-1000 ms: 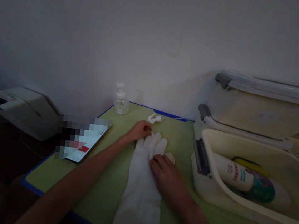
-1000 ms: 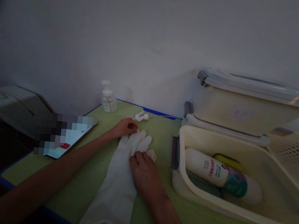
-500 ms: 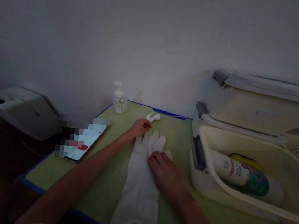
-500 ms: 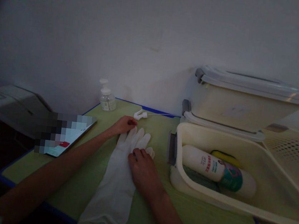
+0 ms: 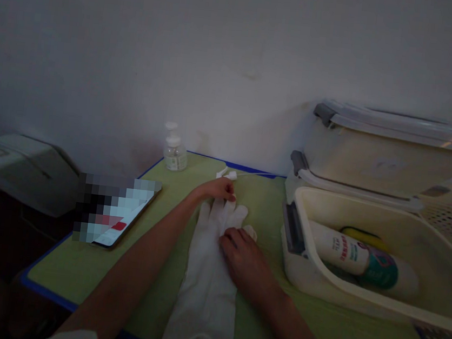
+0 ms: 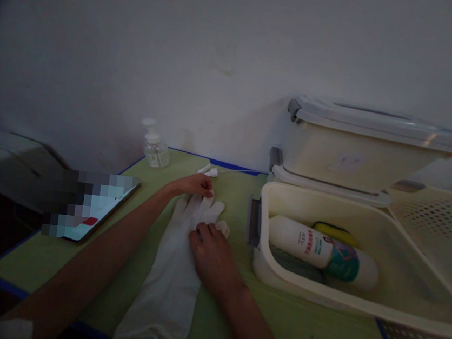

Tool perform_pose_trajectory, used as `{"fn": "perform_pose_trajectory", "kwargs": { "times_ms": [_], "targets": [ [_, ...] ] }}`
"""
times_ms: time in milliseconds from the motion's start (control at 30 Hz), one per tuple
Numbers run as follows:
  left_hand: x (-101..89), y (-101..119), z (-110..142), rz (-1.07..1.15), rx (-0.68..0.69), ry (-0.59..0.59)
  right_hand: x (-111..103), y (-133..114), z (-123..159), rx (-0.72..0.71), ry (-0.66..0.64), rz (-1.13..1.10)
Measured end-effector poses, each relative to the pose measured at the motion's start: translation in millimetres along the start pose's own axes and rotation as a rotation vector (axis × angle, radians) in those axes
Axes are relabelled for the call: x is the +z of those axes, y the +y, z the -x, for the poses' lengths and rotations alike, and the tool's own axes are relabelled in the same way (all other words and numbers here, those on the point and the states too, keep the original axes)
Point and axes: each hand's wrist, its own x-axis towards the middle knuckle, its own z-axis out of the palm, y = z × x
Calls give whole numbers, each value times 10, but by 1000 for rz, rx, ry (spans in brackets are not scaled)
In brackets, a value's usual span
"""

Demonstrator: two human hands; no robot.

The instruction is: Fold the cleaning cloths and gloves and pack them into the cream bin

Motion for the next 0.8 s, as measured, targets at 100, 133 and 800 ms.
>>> {"fn": "perform_pose_trajectory", "kwargs": {
  "times_ms": [100, 133, 800],
  "targets": [
    [-7, -32, 2, 55, -13, -2, 2, 2, 4, -5, 2, -7],
    [-2, -40, -3, 71, -18, -5, 1, 2, 6, -8, 5, -8],
    [150, 75, -65, -87, 213, 97, 3, -13, 19, 14, 9, -18]
  ]
}}
